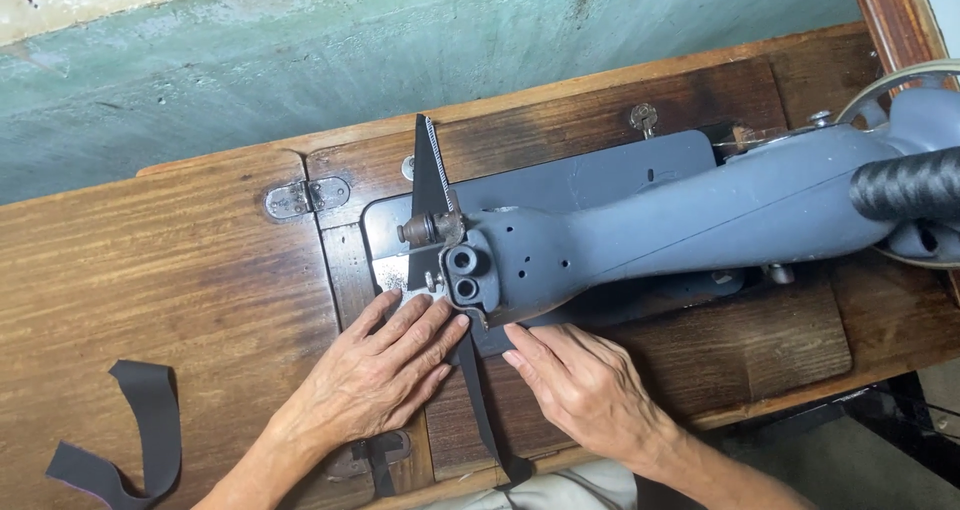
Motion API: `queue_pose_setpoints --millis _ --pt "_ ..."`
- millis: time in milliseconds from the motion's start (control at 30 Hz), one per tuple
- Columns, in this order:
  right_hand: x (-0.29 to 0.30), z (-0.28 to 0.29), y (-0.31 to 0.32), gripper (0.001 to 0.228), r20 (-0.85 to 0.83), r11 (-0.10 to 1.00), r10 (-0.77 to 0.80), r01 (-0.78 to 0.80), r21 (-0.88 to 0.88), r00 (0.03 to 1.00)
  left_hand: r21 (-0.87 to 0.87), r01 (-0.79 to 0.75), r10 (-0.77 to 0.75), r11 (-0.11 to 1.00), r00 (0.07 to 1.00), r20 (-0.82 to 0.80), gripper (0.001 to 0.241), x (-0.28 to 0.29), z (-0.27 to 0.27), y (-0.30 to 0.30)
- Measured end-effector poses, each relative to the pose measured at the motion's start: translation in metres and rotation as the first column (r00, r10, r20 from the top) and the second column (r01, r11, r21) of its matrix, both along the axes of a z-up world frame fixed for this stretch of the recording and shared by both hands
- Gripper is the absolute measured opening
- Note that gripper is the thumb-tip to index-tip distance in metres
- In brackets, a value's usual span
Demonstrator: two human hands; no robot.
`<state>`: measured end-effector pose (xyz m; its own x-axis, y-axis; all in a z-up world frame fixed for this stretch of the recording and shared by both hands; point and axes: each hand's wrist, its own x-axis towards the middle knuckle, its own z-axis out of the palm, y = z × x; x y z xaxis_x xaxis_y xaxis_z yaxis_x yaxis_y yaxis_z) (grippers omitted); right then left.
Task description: The person is sewing a black fabric strap using an industrial sewing machine and trimming the thread with snips.
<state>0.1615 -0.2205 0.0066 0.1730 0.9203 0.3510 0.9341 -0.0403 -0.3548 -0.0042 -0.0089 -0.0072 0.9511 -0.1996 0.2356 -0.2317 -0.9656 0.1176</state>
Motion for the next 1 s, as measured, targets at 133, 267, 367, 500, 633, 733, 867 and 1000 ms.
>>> queue_pose_setpoints --millis 133,267,367,500,633,733,867,1000 --pt "0.004 0.001 0.006 0.019 -0.016 1.0 0.016 -0.016 0.002 1.0 0.003 0.002 -0.002 1.0 1.0 0.005 0.048 0.0 -0.001 0.001" --pt "0.011 -0.002 0.01 0.021 0.027 0.998 0.068 -0.068 -0.012 0.997 0.019 0.006 -0.006 1.0 1.0 0.008 0.049 0.002 -0.001 0.001" --pt "0.019 -0.005 0.016 0.019 0.07 0.994 0.11 -0.109 -0.015 0.991 0.047 0.01 -0.011 0.999 1.0 0.007 0.05 0.003 0.0 0.002" --pt "0.031 -0.014 0.024 0.022 0.075 0.977 0.208 -0.203 -0.067 0.975 0.088 0.014 -0.014 0.996 1.0 -0.003 0.053 0.003 0.0 0.002" --pt "0.033 -0.017 0.033 0.02 0.137 0.965 0.242 -0.223 -0.141 0.961 0.089 0.003 -0.003 0.996 1.0 0.005 0.055 0.002 -0.002 0.004" --pt "0.032 -0.025 0.033 0.021 0.145 0.976 0.203 -0.188 -0.113 0.968 0.076 0.002 -0.001 0.997 1.0 -0.015 0.055 0.002 -0.002 0.005" --pt "0.032 -0.033 0.03 0.037 0.276 0.981 0.194 -0.181 -0.072 0.941 0.033 0.002 -0.002 0.999 1.0 -0.011 0.052 0.002 -0.003 0.005" --pt "0.034 -0.038 0.028 0.032 0.354 0.979 0.2 -0.197 -0.043 0.914 0.002 -0.001 0.001 1.0 1.0 -0.013 0.05 0.004 -0.004 0.004"
